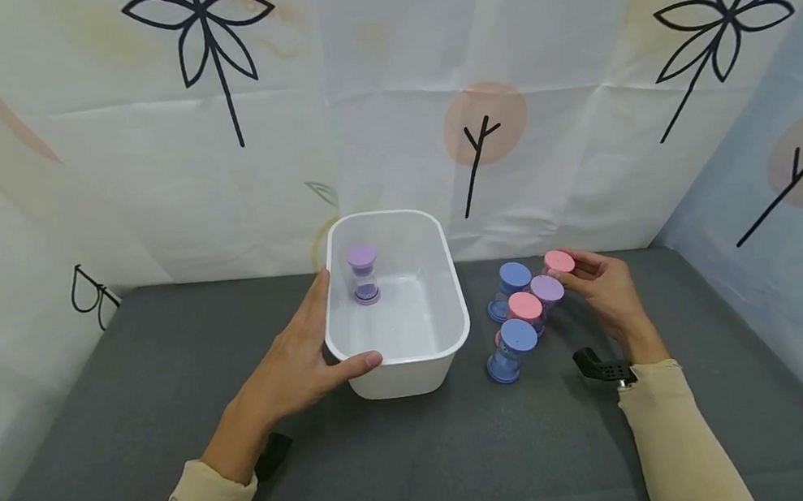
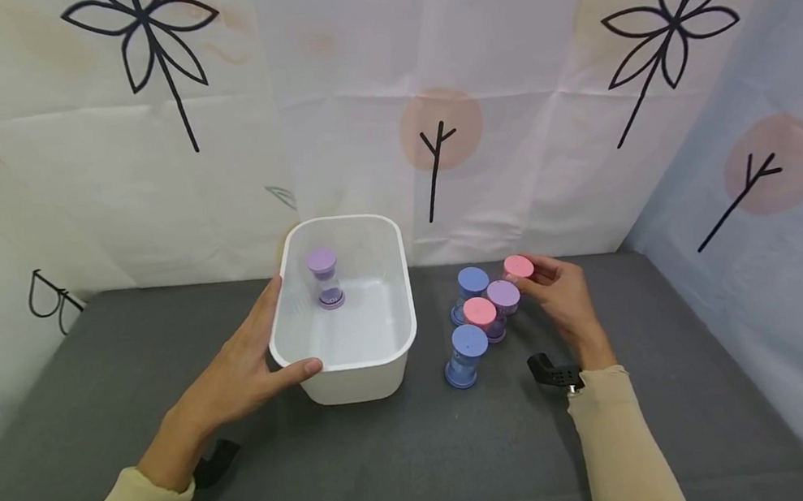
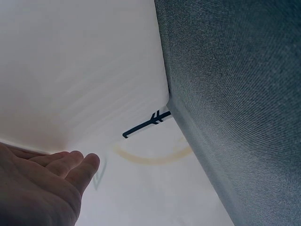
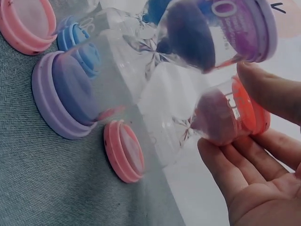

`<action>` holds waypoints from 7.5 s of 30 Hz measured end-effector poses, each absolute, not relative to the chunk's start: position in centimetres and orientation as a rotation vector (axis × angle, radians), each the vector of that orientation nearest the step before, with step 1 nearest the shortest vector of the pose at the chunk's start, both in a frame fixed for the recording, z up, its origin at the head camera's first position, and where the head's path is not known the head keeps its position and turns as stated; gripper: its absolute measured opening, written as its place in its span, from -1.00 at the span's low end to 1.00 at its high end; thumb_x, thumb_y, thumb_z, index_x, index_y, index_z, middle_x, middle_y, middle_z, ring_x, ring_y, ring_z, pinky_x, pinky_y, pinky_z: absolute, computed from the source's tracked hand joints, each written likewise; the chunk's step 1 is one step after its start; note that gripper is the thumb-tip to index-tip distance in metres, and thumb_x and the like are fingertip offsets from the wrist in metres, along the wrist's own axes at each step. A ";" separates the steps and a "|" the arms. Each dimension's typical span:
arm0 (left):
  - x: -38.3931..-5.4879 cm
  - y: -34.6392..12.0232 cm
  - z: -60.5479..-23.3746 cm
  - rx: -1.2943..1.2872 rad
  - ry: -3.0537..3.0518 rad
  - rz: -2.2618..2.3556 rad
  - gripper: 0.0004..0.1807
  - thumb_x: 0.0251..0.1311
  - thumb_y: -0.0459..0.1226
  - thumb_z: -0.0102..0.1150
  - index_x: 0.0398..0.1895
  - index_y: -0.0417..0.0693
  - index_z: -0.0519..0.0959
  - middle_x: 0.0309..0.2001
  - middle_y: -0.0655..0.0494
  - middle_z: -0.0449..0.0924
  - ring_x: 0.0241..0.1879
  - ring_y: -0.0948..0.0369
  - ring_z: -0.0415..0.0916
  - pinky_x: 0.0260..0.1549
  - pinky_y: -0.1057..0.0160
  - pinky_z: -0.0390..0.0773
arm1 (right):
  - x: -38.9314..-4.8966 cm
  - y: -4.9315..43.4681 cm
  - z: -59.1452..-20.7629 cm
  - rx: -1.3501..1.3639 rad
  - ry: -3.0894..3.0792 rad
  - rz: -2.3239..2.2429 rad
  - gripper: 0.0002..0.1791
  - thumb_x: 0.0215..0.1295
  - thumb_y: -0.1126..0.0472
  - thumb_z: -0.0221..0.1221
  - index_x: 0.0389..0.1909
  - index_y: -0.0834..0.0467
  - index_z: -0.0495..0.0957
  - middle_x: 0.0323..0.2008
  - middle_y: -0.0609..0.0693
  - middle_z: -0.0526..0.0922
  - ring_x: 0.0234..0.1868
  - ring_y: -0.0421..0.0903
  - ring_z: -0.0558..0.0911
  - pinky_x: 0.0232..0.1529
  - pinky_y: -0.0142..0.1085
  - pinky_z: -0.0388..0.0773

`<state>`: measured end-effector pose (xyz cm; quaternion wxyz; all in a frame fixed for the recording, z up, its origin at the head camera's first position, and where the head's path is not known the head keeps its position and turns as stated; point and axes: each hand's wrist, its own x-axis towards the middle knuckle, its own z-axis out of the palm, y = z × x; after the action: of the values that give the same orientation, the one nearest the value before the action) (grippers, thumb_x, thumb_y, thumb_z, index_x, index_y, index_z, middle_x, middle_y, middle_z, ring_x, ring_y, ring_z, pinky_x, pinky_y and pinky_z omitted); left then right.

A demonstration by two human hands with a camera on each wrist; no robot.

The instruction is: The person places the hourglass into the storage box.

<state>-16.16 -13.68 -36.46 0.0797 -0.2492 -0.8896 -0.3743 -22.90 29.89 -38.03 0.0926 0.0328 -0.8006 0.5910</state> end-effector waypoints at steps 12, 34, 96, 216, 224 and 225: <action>-16.1 -13.7 -36.5 -0.748 -2.658 -1.122 0.31 0.12 0.19 0.40 0.65 0.22 -0.38 0.63 0.06 -0.17 0.46 0.02 0.11 0.21 -0.25 0.35 | -21.2 29.8 -34.2 -0.031 -1.932 1.967 -0.40 0.12 0.45 0.45 0.21 0.46 0.52 -0.20 -0.11 0.74 -0.17 -0.23 0.71 -0.12 -0.53 0.56; -16.1 -13.7 -36.4 -0.739 -2.670 -1.108 0.31 0.12 0.24 0.37 0.66 0.16 -0.35 0.62 0.08 -0.14 0.46 0.04 0.12 0.20 -0.25 0.36 | -16.3 25.2 -27.8 0.553 -1.702 2.093 -0.49 0.13 0.75 0.19 0.16 0.63 0.45 -0.10 0.17 0.75 -0.11 -0.04 0.75 -0.02 -0.31 0.60; -16.0 -13.7 -36.7 -0.718 -2.701 -1.093 0.33 0.15 0.21 0.37 0.65 0.06 -0.39 0.64 0.08 -0.29 0.50 -0.03 0.07 0.25 -0.21 0.33 | -27.2 6.1 -31.3 0.853 -2.804 1.686 -0.63 0.06 0.28 0.51 -0.09 0.29 0.70 -0.26 0.04 0.75 -0.20 -0.09 0.70 -0.14 -0.31 0.59; -16.1 -13.6 -36.6 -0.761 -2.617 -1.129 0.29 0.12 0.17 0.42 0.65 0.28 -0.37 0.62 0.11 -0.13 0.41 -0.01 0.21 0.17 -0.22 0.40 | -20.6 29.3 -35.2 0.344 -2.686 1.776 -0.31 0.25 0.26 0.42 0.35 0.39 0.42 0.26 0.13 0.57 0.14 -0.38 0.57 0.10 -0.51 0.46; -16.1 -13.4 -36.4 -0.770 -2.615 -1.132 0.30 0.12 0.17 0.41 0.65 0.29 -0.37 0.62 0.13 -0.15 0.42 0.04 0.18 0.19 -0.20 0.39 | -20.9 29.9 -36.0 0.391 -2.714 1.822 -0.34 0.29 0.27 0.39 0.35 0.41 0.41 0.21 0.15 0.59 0.06 -0.32 0.64 0.02 -0.43 0.56; -16.1 -13.4 -36.4 -0.770 -2.615 -1.131 0.30 0.12 0.17 0.41 0.65 0.28 -0.37 0.62 0.12 -0.15 0.42 0.02 0.18 0.19 -0.21 0.39 | -20.9 30.0 -36.1 0.394 -2.713 1.827 -0.34 0.29 0.27 0.38 0.35 0.41 0.41 0.18 0.07 0.62 0.05 -0.31 0.65 0.02 -0.42 0.56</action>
<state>-16.05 -13.43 -36.37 0.0950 -0.2596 -0.8820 -0.3816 -20.95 29.99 -36.10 -0.0766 0.1194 -0.8211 0.5529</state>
